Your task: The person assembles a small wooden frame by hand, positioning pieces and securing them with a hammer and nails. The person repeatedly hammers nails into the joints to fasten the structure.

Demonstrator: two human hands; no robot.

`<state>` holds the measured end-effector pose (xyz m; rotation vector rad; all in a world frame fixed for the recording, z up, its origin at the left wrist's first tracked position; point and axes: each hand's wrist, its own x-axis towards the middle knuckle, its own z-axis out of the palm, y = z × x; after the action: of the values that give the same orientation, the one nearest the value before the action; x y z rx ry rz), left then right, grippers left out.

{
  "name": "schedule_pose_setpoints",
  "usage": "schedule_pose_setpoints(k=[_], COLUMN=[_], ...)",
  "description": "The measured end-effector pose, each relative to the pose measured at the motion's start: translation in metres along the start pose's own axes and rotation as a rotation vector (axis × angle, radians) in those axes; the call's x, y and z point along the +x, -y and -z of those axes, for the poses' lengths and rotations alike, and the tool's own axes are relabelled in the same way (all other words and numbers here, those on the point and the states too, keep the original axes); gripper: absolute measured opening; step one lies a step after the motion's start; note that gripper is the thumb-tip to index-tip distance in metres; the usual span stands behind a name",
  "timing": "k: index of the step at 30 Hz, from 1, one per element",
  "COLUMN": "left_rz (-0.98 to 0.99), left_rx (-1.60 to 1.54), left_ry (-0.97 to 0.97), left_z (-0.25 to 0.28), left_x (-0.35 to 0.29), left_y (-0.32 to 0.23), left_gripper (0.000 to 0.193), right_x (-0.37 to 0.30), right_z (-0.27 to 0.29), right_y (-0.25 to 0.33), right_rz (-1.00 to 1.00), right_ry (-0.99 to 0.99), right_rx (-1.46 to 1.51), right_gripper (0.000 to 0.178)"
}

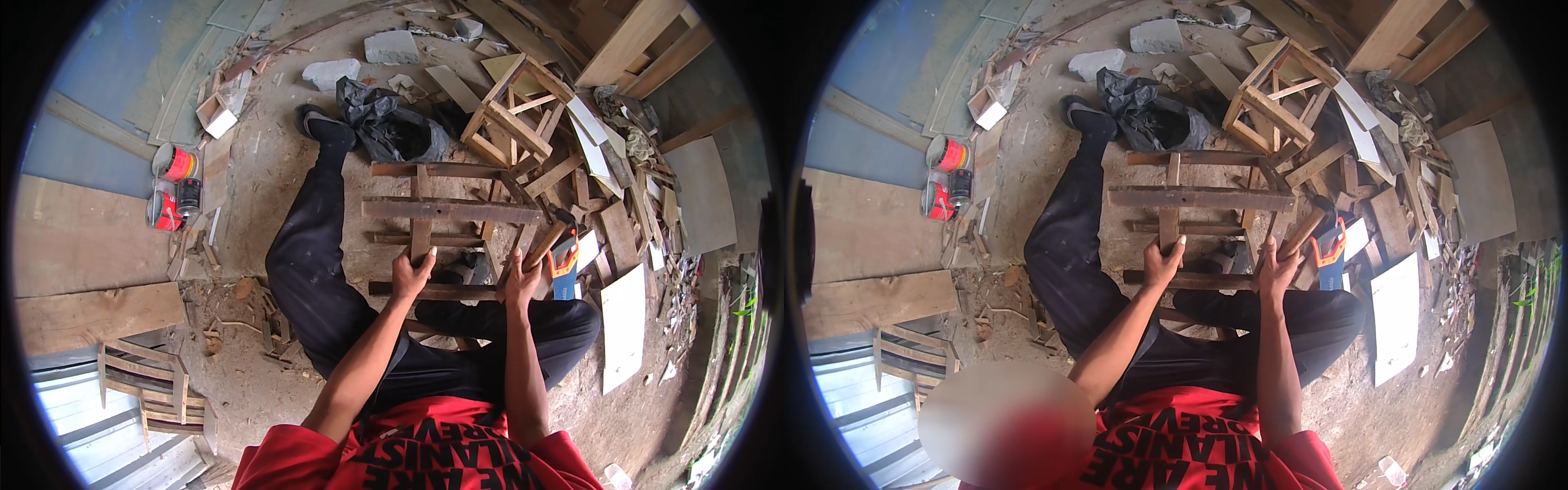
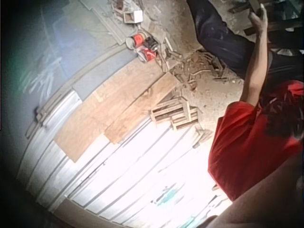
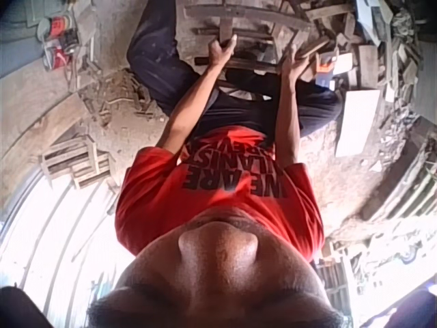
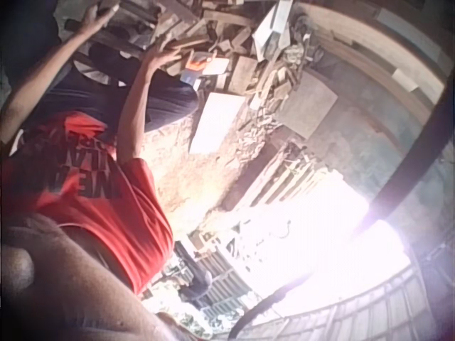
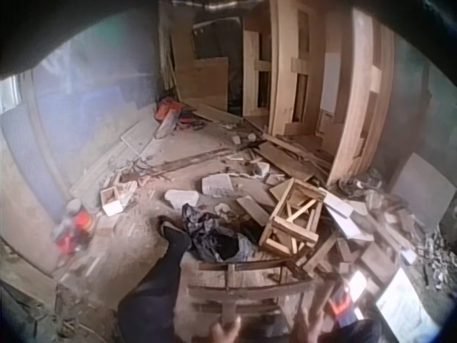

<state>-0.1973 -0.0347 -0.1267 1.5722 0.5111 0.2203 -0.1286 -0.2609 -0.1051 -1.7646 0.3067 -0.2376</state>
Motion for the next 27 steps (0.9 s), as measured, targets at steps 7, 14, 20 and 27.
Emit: schedule_pose_setpoints(k=[7, 14, 20, 27], left_rz=[-0.19, -0.039, -0.084, 0.014], left_rx=[-0.114, -0.16, -0.255, -0.336], left_ry=[-0.008, 0.11, 0.136, 0.224], left_z=[0.0, -0.006, -0.005, 0.0], left_x=[0.028, 0.05, 0.05, 0.061], left_y=[-0.054, -0.061, -0.053, -0.061], left_gripper=[0.034, 0.017, 0.014, 0.015], right_x=[0.007, 0.014, 0.016, 0.018], right_z=[-0.001, -0.008, -0.005, -0.01], right_y=[-0.022, -0.019, -0.023, -0.016], right_rz=[0.052, 0.043, 0.028, 0.0], right_ry=[-0.044, -0.039, -0.015, -0.009], right_rx=[-0.047, 0.045, 0.036, 0.095], right_gripper=[0.045, 0.047, 0.044, 0.044])
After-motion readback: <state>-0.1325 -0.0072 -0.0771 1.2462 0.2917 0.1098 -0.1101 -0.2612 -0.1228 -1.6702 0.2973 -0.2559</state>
